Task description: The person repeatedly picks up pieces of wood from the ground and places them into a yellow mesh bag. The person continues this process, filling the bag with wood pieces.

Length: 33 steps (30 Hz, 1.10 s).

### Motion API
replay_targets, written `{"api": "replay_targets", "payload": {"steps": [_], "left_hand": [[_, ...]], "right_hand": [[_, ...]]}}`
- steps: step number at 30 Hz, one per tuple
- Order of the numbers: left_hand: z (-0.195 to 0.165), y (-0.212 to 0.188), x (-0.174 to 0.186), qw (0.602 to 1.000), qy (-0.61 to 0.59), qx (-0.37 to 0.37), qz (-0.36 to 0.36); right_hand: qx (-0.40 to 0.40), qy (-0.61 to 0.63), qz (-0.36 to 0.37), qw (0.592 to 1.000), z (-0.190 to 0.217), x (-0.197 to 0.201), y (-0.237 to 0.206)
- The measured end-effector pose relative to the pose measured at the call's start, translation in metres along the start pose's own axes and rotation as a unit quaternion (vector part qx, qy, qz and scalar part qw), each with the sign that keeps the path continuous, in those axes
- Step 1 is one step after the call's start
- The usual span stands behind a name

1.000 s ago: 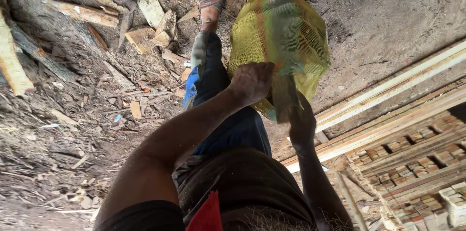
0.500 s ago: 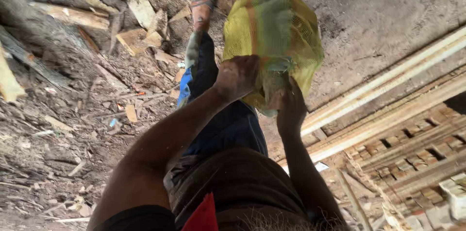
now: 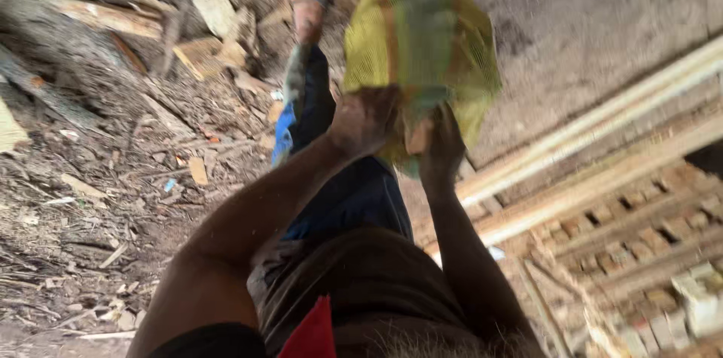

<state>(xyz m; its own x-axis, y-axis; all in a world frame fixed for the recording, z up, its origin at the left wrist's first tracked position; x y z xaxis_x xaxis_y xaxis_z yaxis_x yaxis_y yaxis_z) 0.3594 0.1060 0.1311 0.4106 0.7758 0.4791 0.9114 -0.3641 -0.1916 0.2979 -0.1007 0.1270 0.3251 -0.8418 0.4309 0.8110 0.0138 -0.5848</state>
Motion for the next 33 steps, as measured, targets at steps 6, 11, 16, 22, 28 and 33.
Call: {"api": "replay_targets", "payload": {"steps": [6,11,16,22,28,33], "left_hand": [[-0.004,0.003,-0.012,0.997,0.06,-0.037,0.043],[0.0,0.011,-0.018,1.0,0.011,0.0,0.014],[-0.009,0.02,-0.013,0.999,-0.023,0.036,0.012],[-0.003,0.034,-0.007,0.986,-0.097,0.132,0.017],[-0.01,0.032,-0.005,0.997,-0.054,0.056,0.026],[-0.014,0.039,-0.001,0.995,-0.062,0.053,0.049]], "right_hand": [[-0.003,-0.083,0.04,0.996,-0.006,-0.012,0.029],[0.028,-0.091,0.06,0.994,-0.022,-0.02,0.026],[-0.029,-0.039,0.071,0.996,-0.035,-0.026,0.027],[-0.056,-0.132,0.092,0.985,-0.021,-0.035,0.039],[-0.128,-0.225,0.083,0.962,-0.034,-0.041,0.05],[0.126,-0.451,0.063,0.881,-0.012,-0.055,0.085]]}}
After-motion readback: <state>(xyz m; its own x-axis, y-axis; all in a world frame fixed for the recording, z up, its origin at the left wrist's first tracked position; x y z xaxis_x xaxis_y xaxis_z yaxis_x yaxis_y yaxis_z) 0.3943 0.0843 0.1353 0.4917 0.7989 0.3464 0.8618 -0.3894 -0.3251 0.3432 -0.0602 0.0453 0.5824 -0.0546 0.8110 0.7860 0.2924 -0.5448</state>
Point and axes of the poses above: each hand's wrist, its own y-axis towards the middle knuckle, its own x-axis out of the back of the hand, z = x × y, the point moved 4 cm from there along y, towards the middle knuckle, and after that the axes turned 13 degrees about z, right-handed, at the moved point
